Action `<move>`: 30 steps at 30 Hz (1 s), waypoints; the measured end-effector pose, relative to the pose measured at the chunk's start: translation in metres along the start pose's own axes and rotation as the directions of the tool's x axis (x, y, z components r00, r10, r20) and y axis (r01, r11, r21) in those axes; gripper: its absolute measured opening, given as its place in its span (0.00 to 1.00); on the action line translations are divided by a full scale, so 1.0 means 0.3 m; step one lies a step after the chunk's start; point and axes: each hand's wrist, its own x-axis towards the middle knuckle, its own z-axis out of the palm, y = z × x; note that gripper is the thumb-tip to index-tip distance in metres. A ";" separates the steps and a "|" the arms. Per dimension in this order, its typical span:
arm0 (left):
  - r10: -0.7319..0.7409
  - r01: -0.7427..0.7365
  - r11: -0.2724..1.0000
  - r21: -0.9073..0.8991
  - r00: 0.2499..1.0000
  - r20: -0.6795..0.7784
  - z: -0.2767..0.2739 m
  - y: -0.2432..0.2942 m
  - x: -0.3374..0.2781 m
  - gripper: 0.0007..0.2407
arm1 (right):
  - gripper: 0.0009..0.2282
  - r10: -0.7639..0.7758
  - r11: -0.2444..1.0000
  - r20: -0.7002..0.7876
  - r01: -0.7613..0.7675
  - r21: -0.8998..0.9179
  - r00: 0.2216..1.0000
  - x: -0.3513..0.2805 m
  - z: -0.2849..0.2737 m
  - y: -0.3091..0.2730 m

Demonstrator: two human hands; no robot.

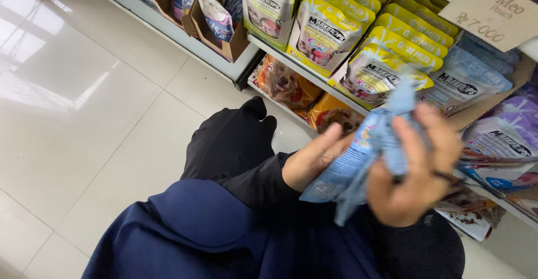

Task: Cleaning store shelves and wiping down individual pet food pouches with a blue cloth.

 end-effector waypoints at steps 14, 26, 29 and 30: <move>0.115 -0.145 0.964 0.222 0.983 0.143 -0.090 -0.007 0.006 0.46 | 0.14 -0.242 0.939 0.221 0.285 -0.193 0.945 -0.039 -0.003 -0.026; 0.318 -0.297 0.909 -0.291 0.948 0.027 0.152 0.158 -0.039 0.39 | 0.14 -0.476 0.879 0.241 0.458 0.131 0.846 -0.154 0.135 -0.129; 0.464 -0.396 0.830 -0.393 0.881 0.093 0.190 0.184 -0.037 0.38 | 0.13 -0.483 0.875 0.291 0.446 0.188 0.826 -0.108 0.122 -0.157; 0.463 -0.394 0.830 -0.395 0.882 0.094 0.094 0.150 -0.031 0.38 | 0.13 -0.482 0.876 0.293 0.446 0.186 0.826 -0.099 0.103 -0.133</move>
